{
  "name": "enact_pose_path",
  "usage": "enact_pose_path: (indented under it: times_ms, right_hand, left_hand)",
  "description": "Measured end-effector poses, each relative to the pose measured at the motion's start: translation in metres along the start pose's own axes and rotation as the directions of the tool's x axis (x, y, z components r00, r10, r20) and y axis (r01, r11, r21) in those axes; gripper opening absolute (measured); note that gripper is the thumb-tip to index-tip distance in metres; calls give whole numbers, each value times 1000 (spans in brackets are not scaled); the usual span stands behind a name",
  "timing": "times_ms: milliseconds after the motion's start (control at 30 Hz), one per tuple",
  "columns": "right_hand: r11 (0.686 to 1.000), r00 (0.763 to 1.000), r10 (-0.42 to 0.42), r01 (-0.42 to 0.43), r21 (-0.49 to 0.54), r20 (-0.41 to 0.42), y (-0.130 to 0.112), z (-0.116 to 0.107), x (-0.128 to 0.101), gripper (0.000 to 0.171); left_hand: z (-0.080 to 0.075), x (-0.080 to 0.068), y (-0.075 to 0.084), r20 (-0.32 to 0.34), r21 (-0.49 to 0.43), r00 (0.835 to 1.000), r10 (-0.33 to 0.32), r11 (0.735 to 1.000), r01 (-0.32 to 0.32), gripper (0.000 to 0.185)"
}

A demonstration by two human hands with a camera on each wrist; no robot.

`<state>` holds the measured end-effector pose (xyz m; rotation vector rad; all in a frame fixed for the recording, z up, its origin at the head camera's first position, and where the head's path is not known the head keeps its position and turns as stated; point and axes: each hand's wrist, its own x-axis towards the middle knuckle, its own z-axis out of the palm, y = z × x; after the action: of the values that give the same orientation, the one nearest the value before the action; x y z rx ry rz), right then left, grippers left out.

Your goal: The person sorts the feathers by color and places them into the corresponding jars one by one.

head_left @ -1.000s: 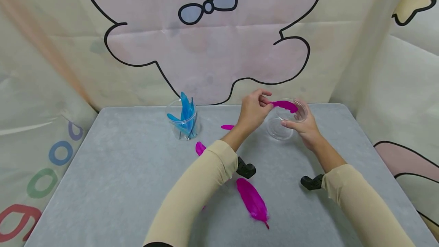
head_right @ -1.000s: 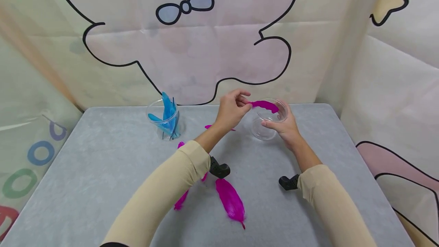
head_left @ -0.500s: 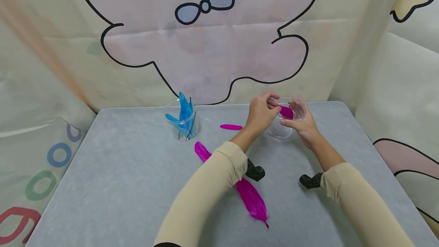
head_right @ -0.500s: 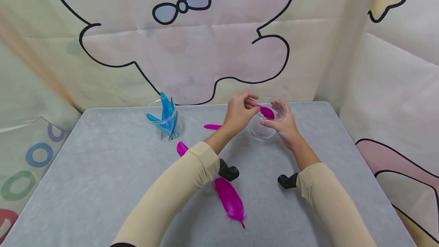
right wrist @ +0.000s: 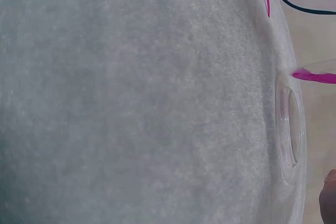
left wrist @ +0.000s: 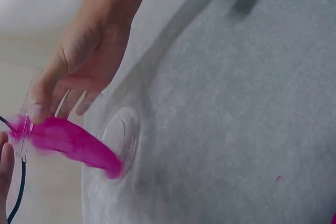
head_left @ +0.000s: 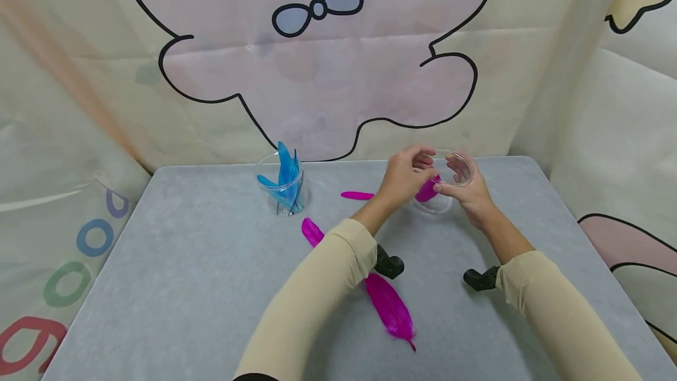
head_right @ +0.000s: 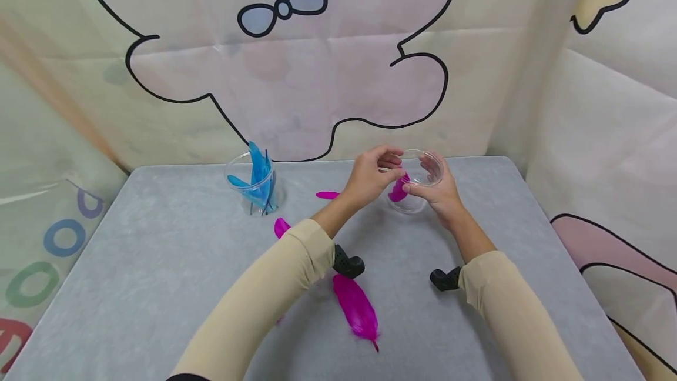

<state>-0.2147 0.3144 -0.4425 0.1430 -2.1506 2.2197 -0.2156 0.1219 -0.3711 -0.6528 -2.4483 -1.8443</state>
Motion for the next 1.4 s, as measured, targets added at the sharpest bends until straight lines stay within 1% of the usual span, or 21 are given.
enact_pose_path:
  times_ms: [67,167,233,300,400,467,533,633,733,833,967,1033,1100,1300,1400]
  right_hand:
    - [1000,1000,-1,1,8,0,0,0,0,81]
    - [1000,1000,-1,1,6,2,1,1,2,80]
    - [1000,1000,-9,9,14,5,2,1,2,80]
    - [1000,1000,-5,5,-3,8,2,1,3,79]
    - [1000,1000,-4,4,12,16,2,1,3,82]
    - [1000,1000,2,-2,18,19,2,0,3,85]
    - [999,1000,-3,2,38,22,3,-1,4,86]
    - [999,1000,-8,7,38,17,3,-3,4,86]
    - [999,1000,-9,9,34,14,3,-4,4,83]
    - [999,1000,-12,11,42,12,4,-6,4,79]
    - [997,1000,-15,14,73,11,4,-9,4,78]
    - [997,1000,-13,12,76,14,4,-10,5,78]
    - [997,1000,-12,11,72,15,4,-11,4,78]
    - [999,1000,-1,0,51,13,4,-14,3,77]
    - [999,1000,5,-5,48,10,4,-15,2,76]
  left_hand:
    - [-1,1,-1,33,-13,999,18,1000,-18,33]
    - [-4,1,-1,63,-17,998,30,999,-29,34]
    - [-5,0,-1,71,-14,997,35,999,-34,33]
    - [-8,-1,-2,75,-10,997,36,999,-36,33]
    - [-14,-4,-7,92,-3,995,34,999,-34,32]
    - [-19,-6,-11,123,6,992,20,1000,-21,32]
    - [-24,-8,-16,174,23,985,1,1000,-5,33]
    - [-34,-14,-22,272,51,962,-39,998,26,36]
    - [-44,-23,-28,362,75,929,-78,996,55,37]
    - [-55,-35,-35,442,107,889,-119,991,79,38]
    - [-67,-54,-43,535,141,829,-163,985,102,41]
    - [-72,-62,-47,564,147,807,-173,983,108,41]
    - [-75,-70,-51,584,153,791,-182,982,113,40]
    - [-80,-91,-57,626,173,753,-201,978,117,39]
    - [-79,-98,-61,641,176,740,-203,978,116,37]
